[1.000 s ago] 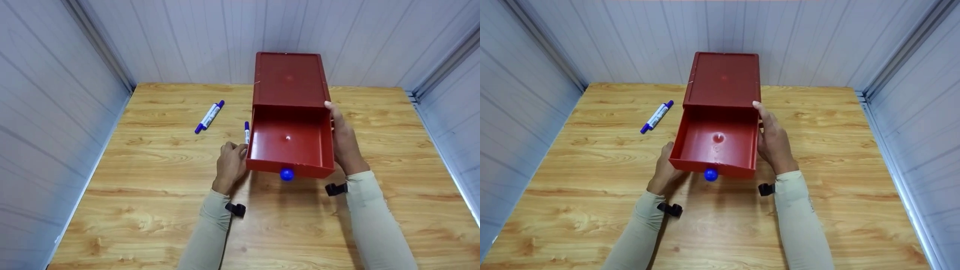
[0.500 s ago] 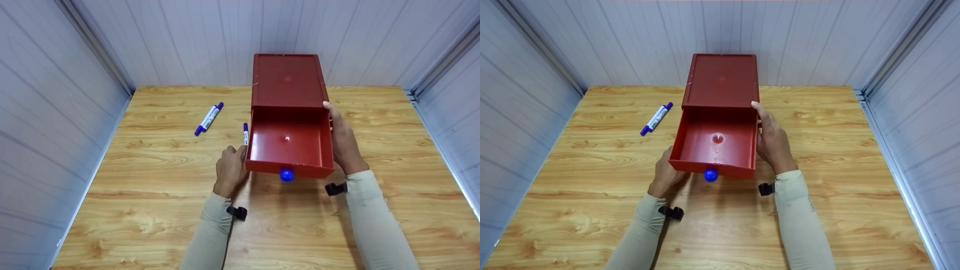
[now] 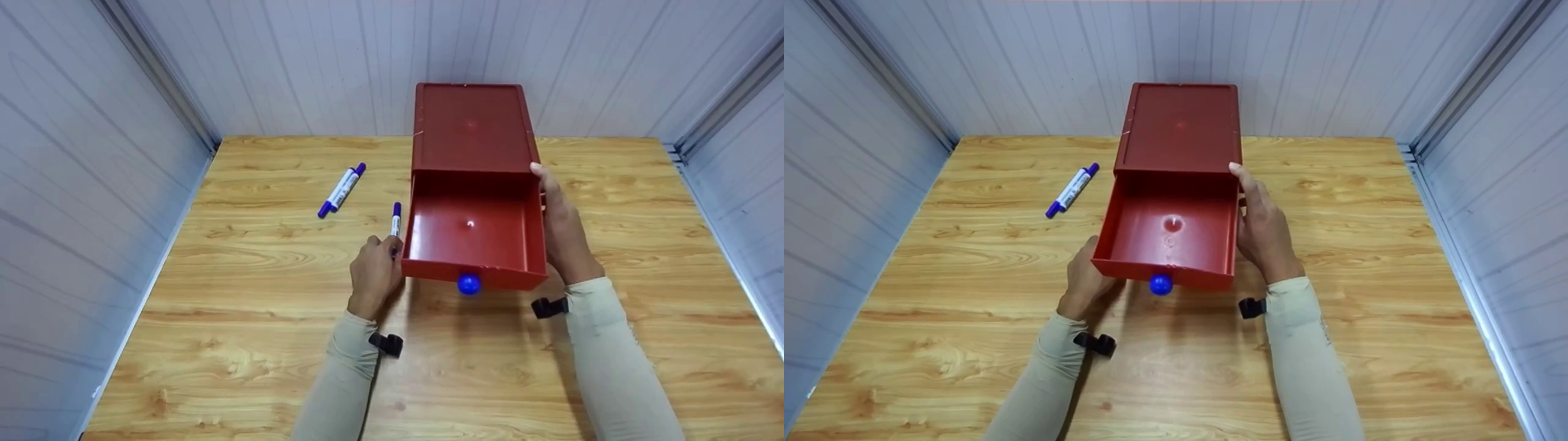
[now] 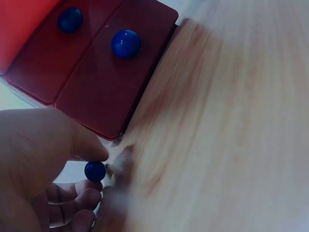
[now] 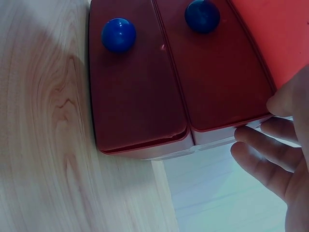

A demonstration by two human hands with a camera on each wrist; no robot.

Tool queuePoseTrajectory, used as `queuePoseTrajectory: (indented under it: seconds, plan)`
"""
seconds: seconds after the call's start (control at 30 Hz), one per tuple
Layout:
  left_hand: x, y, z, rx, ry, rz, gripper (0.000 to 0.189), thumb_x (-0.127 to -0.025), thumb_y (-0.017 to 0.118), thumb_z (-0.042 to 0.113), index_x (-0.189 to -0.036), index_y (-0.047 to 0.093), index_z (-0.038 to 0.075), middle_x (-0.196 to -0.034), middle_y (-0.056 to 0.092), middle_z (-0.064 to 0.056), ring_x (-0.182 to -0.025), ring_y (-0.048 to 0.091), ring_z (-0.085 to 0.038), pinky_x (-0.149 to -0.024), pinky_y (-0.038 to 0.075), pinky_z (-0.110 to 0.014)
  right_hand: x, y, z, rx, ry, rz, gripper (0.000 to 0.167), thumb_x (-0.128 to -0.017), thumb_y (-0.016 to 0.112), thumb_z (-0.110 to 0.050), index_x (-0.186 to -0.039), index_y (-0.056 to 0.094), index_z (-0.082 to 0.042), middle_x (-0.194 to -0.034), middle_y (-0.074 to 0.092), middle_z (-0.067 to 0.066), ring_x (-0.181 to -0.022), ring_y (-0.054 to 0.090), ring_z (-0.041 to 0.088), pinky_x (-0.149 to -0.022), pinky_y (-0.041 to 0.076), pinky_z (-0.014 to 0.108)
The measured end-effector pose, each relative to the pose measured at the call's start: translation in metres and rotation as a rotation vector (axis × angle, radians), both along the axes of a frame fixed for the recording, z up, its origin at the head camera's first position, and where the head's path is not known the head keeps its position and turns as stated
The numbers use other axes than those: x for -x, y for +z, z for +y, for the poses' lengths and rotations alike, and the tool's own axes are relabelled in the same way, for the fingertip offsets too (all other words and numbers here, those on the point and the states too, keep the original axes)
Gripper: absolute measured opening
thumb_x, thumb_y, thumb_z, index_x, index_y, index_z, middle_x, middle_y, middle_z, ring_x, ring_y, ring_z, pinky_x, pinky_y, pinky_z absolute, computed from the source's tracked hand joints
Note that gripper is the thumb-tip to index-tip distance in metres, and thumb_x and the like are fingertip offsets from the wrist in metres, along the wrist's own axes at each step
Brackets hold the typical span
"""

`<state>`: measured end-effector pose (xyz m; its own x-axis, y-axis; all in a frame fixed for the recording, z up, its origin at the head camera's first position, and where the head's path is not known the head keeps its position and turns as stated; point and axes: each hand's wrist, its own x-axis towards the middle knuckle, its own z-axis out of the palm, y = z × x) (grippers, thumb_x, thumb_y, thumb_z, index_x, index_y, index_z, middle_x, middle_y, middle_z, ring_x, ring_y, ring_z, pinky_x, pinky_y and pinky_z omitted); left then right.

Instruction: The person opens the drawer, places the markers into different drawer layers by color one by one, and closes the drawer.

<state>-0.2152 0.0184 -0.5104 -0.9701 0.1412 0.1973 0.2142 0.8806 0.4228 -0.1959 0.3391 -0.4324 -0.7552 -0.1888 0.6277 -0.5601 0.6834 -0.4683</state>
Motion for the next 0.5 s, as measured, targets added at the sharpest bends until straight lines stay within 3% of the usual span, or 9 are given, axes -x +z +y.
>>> queuePoseTrajectory:
  seconds: [0.13, 0.23, 0.33, 0.43, 0.5]
  plan:
    - [0.001, 0.004, 0.0, -0.045, 0.038, -0.074, 0.036, -0.093, 0.064, 0.024, -0.128, 0.068, 0.028, -0.094, 0.063, -0.008, -0.074, 0.064, -0.027, -0.06, 0.053, -0.045, -0.001, 0.0, 0.001, 0.005, -0.004, -0.01, 0.08, -0.089, 0.07, 0.0, -0.154, 0.026, -0.017, -0.133, 0.05, 0.017, -0.111, 0.055, 0.027, -0.084, 0.055, 0.046]
    - [0.003, 0.007, 0.0, -0.154, 0.051, -0.143, 0.042, -0.092, 0.062, 0.024, -0.134, 0.064, 0.018, -0.1, 0.066, -0.01, -0.082, 0.064, -0.027, -0.068, 0.053, -0.045, -0.002, 0.001, 0.001, 0.009, -0.002, -0.017, 0.081, -0.089, 0.071, 0.001, -0.154, 0.026, -0.017, -0.132, 0.05, 0.017, -0.11, 0.056, 0.027, -0.083, 0.055, 0.047]
    - [0.005, 0.01, -0.002, -0.402, 0.062, -0.251, 0.036, -0.091, 0.062, 0.02, -0.123, 0.068, 0.006, -0.094, 0.067, -0.01, -0.078, 0.061, -0.023, -0.065, 0.05, -0.038, -0.002, 0.001, 0.0, 0.01, 0.0, -0.02, 0.08, -0.09, 0.07, 0.001, -0.154, 0.026, -0.017, -0.132, 0.05, 0.017, -0.109, 0.056, 0.026, -0.083, 0.055, 0.047]
    - [0.006, 0.014, -0.006, -0.718, 0.103, -0.394, 0.025, -0.091, 0.062, 0.018, -0.108, 0.072, 0.003, -0.078, 0.062, -0.009, -0.063, 0.054, -0.019, -0.051, 0.042, -0.031, -0.002, 0.001, -0.001, 0.023, 0.003, -0.025, 0.079, -0.09, 0.069, 0.002, -0.154, 0.026, -0.018, -0.131, 0.051, 0.017, -0.107, 0.057, 0.026, -0.083, 0.055, 0.048]
    - [0.007, 0.016, -0.009, -0.909, 0.145, -0.466, 0.025, -0.093, 0.06, 0.016, -0.108, 0.072, 0.001, -0.075, 0.06, -0.009, -0.058, 0.051, -0.016, -0.047, 0.04, -0.028, -0.002, 0.001, -0.001, 0.038, 0.005, -0.027, 0.078, -0.09, 0.068, 0.004, -0.153, 0.028, -0.017, -0.129, 0.052, 0.017, -0.106, 0.058, 0.027, -0.082, 0.055, 0.049]
